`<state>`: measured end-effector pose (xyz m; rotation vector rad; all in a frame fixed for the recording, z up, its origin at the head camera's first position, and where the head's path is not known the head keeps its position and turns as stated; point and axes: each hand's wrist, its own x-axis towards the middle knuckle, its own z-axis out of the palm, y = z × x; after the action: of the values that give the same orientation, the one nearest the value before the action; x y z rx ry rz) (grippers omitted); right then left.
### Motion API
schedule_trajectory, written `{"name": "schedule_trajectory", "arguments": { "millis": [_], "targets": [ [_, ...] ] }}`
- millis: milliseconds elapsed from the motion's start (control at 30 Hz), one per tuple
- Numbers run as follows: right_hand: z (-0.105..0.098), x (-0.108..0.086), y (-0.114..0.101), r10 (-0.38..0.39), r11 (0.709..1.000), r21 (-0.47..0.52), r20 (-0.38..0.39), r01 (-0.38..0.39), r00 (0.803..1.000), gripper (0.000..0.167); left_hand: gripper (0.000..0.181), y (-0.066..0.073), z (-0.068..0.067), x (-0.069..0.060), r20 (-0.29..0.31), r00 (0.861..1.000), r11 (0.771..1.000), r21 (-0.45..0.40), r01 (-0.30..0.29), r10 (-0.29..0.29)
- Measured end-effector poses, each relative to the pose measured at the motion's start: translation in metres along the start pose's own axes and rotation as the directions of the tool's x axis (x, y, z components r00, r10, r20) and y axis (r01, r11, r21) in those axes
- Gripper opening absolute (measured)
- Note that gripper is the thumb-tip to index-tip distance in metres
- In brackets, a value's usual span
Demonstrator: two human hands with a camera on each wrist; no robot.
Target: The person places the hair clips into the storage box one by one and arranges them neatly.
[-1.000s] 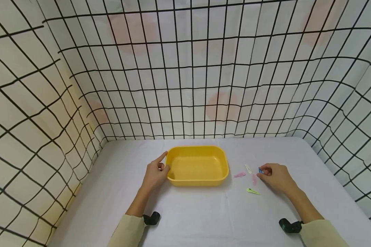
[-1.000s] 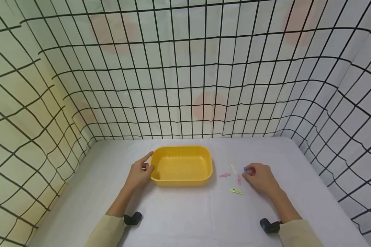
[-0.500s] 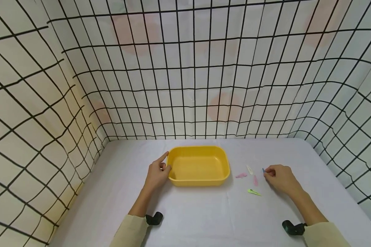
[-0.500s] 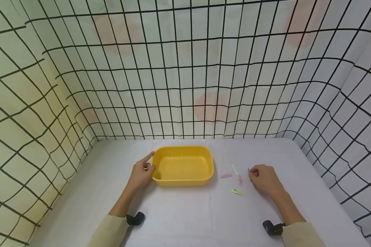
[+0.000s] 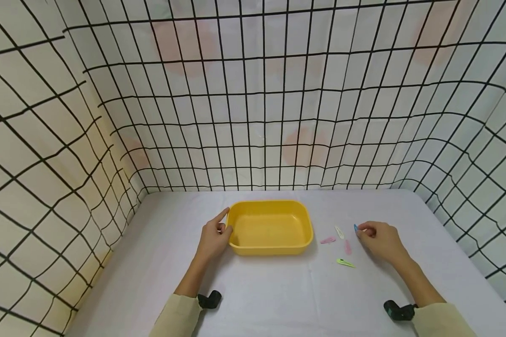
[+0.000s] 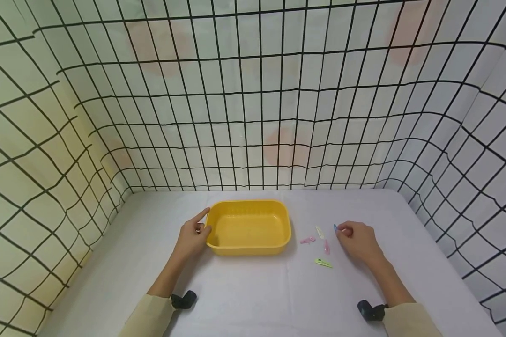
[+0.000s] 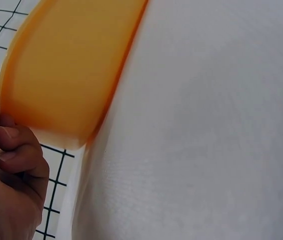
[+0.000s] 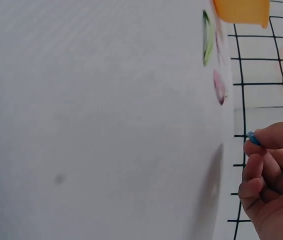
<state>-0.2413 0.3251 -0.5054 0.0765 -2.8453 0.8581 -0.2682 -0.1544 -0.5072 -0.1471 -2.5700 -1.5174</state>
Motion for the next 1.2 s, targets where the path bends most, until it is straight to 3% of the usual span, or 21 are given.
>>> {"name": "schedule_trajectory", "arguments": {
  "millis": [267, 733, 1200],
  "targets": [
    [-0.005, 0.006, -0.023, -0.038, 0.998, 0.059, -0.021, 0.039, 0.999, 0.024, 0.059, 0.000, 0.003, 0.001, 0.007, 1.000, 1.000, -0.023, 0.001, -0.001],
    [-0.002, 0.023, -0.077, -0.005, 0.968, 0.250, 0.058, -0.010, 0.998, 0.030, 0.058, 0.002, 0.006, -0.002, -0.014, 0.999, 0.999, -0.028, 0.033, -0.033],
    [0.026, 0.036, -0.128, -0.016, 0.917, 0.396, 0.177, -0.056, 0.984, 0.026, 0.057, 0.003, 0.009, -0.005, -0.042, 0.998, 0.998, -0.045, 0.043, -0.045]
  ]
}}
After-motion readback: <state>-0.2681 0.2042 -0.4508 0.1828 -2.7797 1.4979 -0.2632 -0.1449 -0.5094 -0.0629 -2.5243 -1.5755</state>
